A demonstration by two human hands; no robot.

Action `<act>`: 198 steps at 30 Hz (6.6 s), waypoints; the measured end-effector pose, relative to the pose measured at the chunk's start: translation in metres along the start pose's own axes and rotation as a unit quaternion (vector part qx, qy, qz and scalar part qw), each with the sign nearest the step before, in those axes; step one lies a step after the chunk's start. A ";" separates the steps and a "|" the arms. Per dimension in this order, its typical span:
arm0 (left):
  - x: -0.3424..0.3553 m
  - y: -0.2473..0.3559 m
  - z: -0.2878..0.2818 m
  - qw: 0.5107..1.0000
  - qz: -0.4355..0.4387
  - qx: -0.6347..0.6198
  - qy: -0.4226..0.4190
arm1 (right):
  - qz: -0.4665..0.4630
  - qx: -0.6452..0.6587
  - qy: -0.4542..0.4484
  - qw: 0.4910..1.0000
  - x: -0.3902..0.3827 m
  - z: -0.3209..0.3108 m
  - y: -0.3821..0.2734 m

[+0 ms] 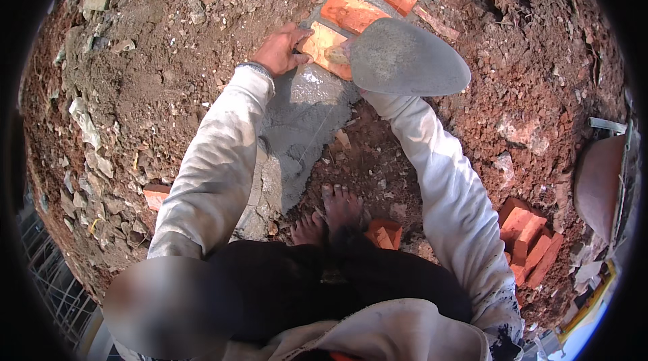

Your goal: The person scoops cement from a bucket using a trowel and spreads it on the ground. They then place red bricks onto the cement, tapping them into position to form a straight line.

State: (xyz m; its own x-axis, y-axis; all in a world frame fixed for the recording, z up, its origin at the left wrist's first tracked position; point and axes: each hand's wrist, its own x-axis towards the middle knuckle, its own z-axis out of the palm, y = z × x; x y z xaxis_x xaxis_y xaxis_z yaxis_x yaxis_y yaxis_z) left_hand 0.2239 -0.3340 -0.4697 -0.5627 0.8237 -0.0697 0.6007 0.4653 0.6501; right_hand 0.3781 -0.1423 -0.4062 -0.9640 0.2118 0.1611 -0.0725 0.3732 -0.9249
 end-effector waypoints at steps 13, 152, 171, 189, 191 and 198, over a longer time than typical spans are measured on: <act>0.019 0.028 0.007 0.994 0.000 0.092 -0.058 | -0.006 -0.060 0.073 0.996 -0.005 -0.024 0.023; -0.192 0.201 0.191 0.795 0.575 -0.084 -0.174 | 0.005 0.092 0.276 0.957 -0.030 -0.079 -0.077; -0.181 0.199 0.196 0.737 0.648 0.003 -0.193 | 0.086 0.129 0.328 0.932 -0.025 -0.073 -0.084; -0.186 0.206 0.173 0.755 0.627 -0.011 -0.192 | 0.180 0.223 0.320 0.903 -0.015 -0.066 -0.063; -0.185 0.204 0.175 0.756 0.633 -0.032 -0.161 | 0.182 0.249 0.315 0.898 -0.009 -0.064 -0.060; -0.186 0.207 0.192 0.774 0.617 0.020 -0.140 | 0.186 0.303 0.323 0.877 0.004 -0.051 -0.054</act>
State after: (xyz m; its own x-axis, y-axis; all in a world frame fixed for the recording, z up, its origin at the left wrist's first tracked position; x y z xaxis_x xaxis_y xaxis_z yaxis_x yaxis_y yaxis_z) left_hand 0.5623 -0.3285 -0.4676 0.5954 0.6841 0.4214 0.6029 -0.7271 0.3284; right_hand 0.3909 -0.1156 -0.3380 -0.6173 0.7583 -0.2094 -0.0953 -0.3364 -0.9369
